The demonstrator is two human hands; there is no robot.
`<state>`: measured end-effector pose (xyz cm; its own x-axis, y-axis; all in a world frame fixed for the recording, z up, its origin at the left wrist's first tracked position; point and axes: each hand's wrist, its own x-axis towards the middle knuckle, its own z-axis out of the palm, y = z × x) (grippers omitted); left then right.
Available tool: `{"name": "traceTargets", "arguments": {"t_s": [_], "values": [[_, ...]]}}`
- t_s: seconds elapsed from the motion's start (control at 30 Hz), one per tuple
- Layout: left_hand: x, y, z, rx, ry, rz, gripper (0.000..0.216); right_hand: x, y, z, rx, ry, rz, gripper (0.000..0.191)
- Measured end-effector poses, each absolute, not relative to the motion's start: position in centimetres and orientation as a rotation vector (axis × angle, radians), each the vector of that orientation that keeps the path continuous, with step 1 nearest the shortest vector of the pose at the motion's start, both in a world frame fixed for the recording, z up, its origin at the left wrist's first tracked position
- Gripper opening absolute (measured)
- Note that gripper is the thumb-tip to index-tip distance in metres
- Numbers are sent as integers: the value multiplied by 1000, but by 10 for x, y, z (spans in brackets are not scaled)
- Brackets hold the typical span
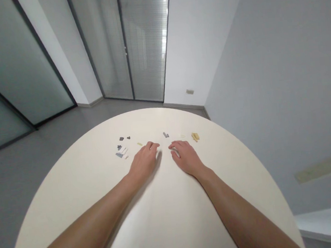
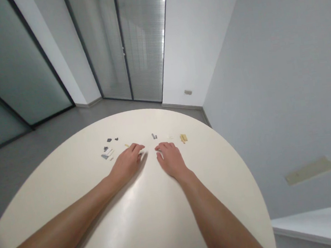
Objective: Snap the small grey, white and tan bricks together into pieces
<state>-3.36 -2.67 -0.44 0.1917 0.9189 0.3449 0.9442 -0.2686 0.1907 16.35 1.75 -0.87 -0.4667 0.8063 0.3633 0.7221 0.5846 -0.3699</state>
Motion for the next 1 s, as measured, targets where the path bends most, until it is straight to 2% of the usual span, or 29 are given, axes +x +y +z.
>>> {"name": "traceTargets", "arguments": {"t_s": [0.1, 0.27, 0.43, 0.77, 1.0], "values": [[-23, -30, -4, -2577, -1733, -689, 39, 157, 10, -4, -1103, -2410, 238, 23], [-21, -29, -9, -2699, -1700, -930, 22, 151, 4, -2, -1015, -2430, 336, 20], [-25, -27, -14, -2690, -1709, -1065, 23, 152, 8, -5, -989, -2380, 389, 19], [-25, -29, -6, -2496, -1949, -937, 14, 152, 4, -2, -1154, -2294, 418, 16], [-25, -28, -1, -2455, -1984, -899, 19, 152, 3, -1, -1156, -2201, 373, 16]]}}
